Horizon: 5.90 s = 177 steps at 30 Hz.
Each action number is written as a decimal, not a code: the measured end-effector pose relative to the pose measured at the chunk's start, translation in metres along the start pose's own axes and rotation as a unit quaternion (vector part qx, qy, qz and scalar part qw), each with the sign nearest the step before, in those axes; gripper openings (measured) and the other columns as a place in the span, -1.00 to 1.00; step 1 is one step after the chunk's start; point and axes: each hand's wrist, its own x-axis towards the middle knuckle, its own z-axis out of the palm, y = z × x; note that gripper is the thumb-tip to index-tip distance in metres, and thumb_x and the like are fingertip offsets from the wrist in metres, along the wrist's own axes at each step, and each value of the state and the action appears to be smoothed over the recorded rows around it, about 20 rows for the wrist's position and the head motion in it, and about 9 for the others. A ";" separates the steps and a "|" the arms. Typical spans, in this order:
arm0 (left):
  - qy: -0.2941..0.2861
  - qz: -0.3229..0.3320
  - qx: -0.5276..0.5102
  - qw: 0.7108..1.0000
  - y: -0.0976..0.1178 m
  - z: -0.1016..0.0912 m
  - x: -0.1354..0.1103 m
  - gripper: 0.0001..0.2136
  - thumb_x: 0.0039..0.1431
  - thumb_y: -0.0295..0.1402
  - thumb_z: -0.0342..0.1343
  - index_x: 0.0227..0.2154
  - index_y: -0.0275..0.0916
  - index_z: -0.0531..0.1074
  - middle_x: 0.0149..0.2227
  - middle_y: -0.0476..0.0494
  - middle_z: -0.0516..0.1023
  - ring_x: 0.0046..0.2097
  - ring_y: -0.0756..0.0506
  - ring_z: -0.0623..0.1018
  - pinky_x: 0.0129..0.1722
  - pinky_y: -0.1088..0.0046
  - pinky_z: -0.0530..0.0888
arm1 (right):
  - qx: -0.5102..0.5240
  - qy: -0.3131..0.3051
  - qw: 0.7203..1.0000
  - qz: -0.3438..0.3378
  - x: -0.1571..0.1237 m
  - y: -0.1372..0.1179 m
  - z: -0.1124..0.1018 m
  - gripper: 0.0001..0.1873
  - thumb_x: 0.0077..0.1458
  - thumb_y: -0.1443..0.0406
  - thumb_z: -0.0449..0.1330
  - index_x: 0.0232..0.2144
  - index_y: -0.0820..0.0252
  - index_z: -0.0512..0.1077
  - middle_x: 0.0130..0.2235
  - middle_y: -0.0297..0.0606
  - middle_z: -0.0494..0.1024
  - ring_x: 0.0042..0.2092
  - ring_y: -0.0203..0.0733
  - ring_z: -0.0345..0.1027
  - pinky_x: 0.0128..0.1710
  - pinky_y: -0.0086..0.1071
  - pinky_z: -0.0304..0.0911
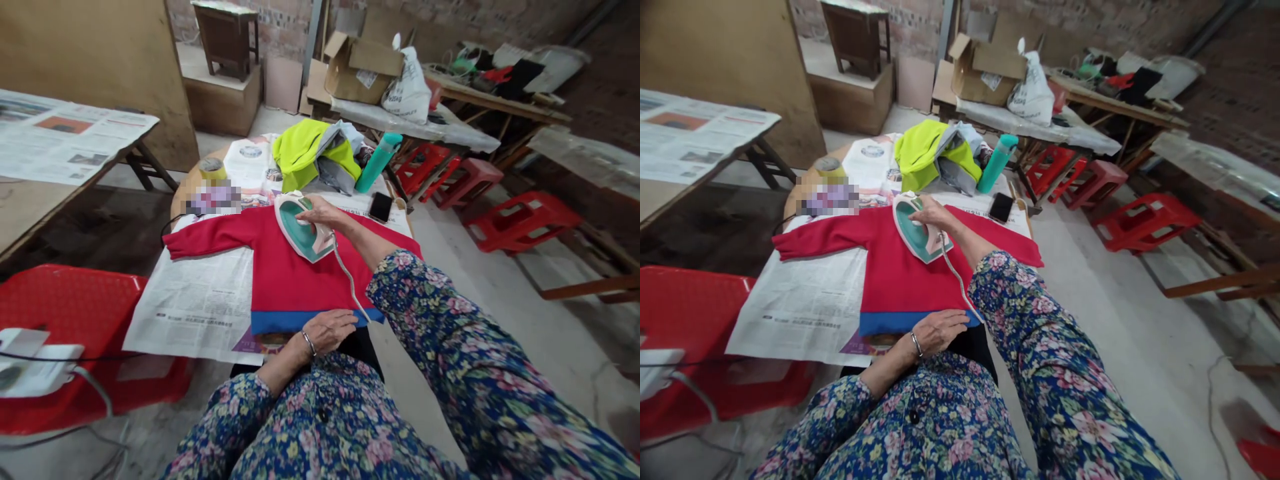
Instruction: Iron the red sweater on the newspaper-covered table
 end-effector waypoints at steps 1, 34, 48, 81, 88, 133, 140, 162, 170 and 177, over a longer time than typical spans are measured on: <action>-0.003 -0.004 -0.004 1.000 0.000 -0.001 0.001 -0.71 0.44 -0.55 0.09 0.07 -0.28 0.64 0.19 -0.27 0.73 0.33 -0.10 0.62 0.39 0.36 0.53 | -0.019 -0.025 1.000 -0.003 -0.007 0.000 -0.001 -0.74 0.04 0.45 0.44 -0.26 0.14 0.49 -0.41 -0.34 0.50 -0.50 -0.26 0.32 -0.56 -0.42 0.30; -0.010 -0.012 -0.012 1.000 0.002 -0.005 0.007 -0.74 0.40 -0.57 0.14 0.02 -0.26 0.65 0.17 -0.27 0.73 0.34 -0.13 0.60 0.36 0.34 0.55 | -0.244 -0.073 0.967 -0.004 -0.031 0.001 -0.019 -0.73 -0.07 0.50 0.36 -0.36 0.09 0.45 -0.55 -0.40 0.40 -0.51 -0.20 0.29 -0.52 -0.39 0.17; 0.000 0.010 0.102 0.995 0.014 0.006 -0.007 -0.73 0.49 -0.54 0.13 0.10 -0.26 0.63 0.27 -0.25 0.68 0.39 -0.13 0.56 0.41 0.31 0.51 | -0.425 -0.259 0.855 -0.142 -0.150 0.005 -0.017 -0.80 0.31 0.17 0.37 -0.24 0.07 0.42 -0.34 -0.31 0.59 -0.29 -0.15 0.43 -0.33 -0.35 -0.02; 0.098 0.057 0.045 0.993 -0.003 0.002 -0.022 -0.68 0.46 -0.61 -0.04 -0.05 -0.31 0.63 0.06 -0.32 0.76 0.25 -0.17 0.68 0.18 0.27 0.71 | -0.446 -0.147 0.881 -0.062 -0.136 0.000 -0.008 -0.75 0.40 0.06 0.37 -0.11 0.08 0.56 -0.17 -0.17 0.70 -0.08 0.02 0.54 -0.27 -0.32 0.09; 0.130 0.062 0.038 0.989 -0.001 -0.009 -0.026 -0.62 0.47 -0.62 -0.11 -0.09 -0.26 0.64 -0.08 -0.24 0.79 0.14 -0.10 0.72 0.14 0.34 0.72 | -0.440 -0.056 0.896 0.013 -0.192 0.038 -0.039 -0.72 0.36 0.04 0.41 -0.10 0.07 0.54 -0.21 -0.18 0.69 -0.11 0.01 0.55 -0.26 -0.34 0.12; 0.116 -0.087 0.149 0.978 -0.004 -0.024 -0.013 -0.69 0.47 -0.36 0.21 0.20 -0.02 0.56 -0.13 -0.18 0.61 -0.19 -0.16 0.57 -0.23 0.36 0.55 | -0.003 0.126 0.987 0.103 -0.151 0.058 -0.079 -0.76 0.37 0.21 0.29 -0.04 0.04 0.30 -0.31 -0.31 0.56 -0.45 -0.13 0.53 -0.42 -0.27 0.47; 0.096 -0.089 0.162 0.978 0.003 -0.027 -0.014 -0.63 0.44 -0.38 0.19 0.25 -0.03 0.54 -0.13 -0.19 0.61 -0.18 -0.17 0.58 -0.25 0.35 0.57 | -0.059 0.144 0.981 0.117 -0.210 0.063 -0.066 -0.55 0.31 0.25 0.24 0.19 0.10 0.29 -0.36 -0.39 0.58 -0.50 -0.13 0.52 -0.29 -0.22 0.45; 0.105 -0.091 0.155 0.978 0.000 -0.026 -0.010 -0.75 0.37 -0.44 0.28 0.06 -0.07 0.61 -0.14 -0.15 0.61 -0.16 -0.14 0.58 -0.23 0.39 0.54 | -0.049 0.160 0.983 0.071 -0.154 0.061 -0.076 -0.68 0.38 0.29 0.24 0.12 0.09 0.33 -0.33 -0.32 0.56 -0.49 -0.14 0.48 -0.41 -0.27 0.42; 0.127 -0.051 0.110 0.985 0.010 -0.036 -0.012 -0.85 0.36 -0.18 0.34 -0.23 -0.14 0.63 -0.23 -0.16 0.64 -0.21 -0.14 0.61 -0.22 0.33 0.54 | -0.017 0.016 1.000 -0.003 -0.208 0.077 -0.065 -0.38 0.31 0.25 0.34 0.37 0.13 0.37 -0.27 -0.39 0.58 -0.50 -0.33 0.36 -0.45 -0.42 0.31; 0.163 -0.038 0.107 0.980 0.015 -0.036 -0.007 -0.87 0.33 -0.27 0.36 -0.34 -0.13 0.61 -0.31 -0.11 0.63 -0.29 -0.09 0.59 -0.31 0.37 0.48 | -0.091 -0.042 0.995 -0.026 -0.172 0.048 -0.049 -0.36 0.28 0.31 0.36 0.37 0.16 0.43 -0.15 -0.27 0.67 -0.34 -0.23 0.49 -0.25 -0.34 0.40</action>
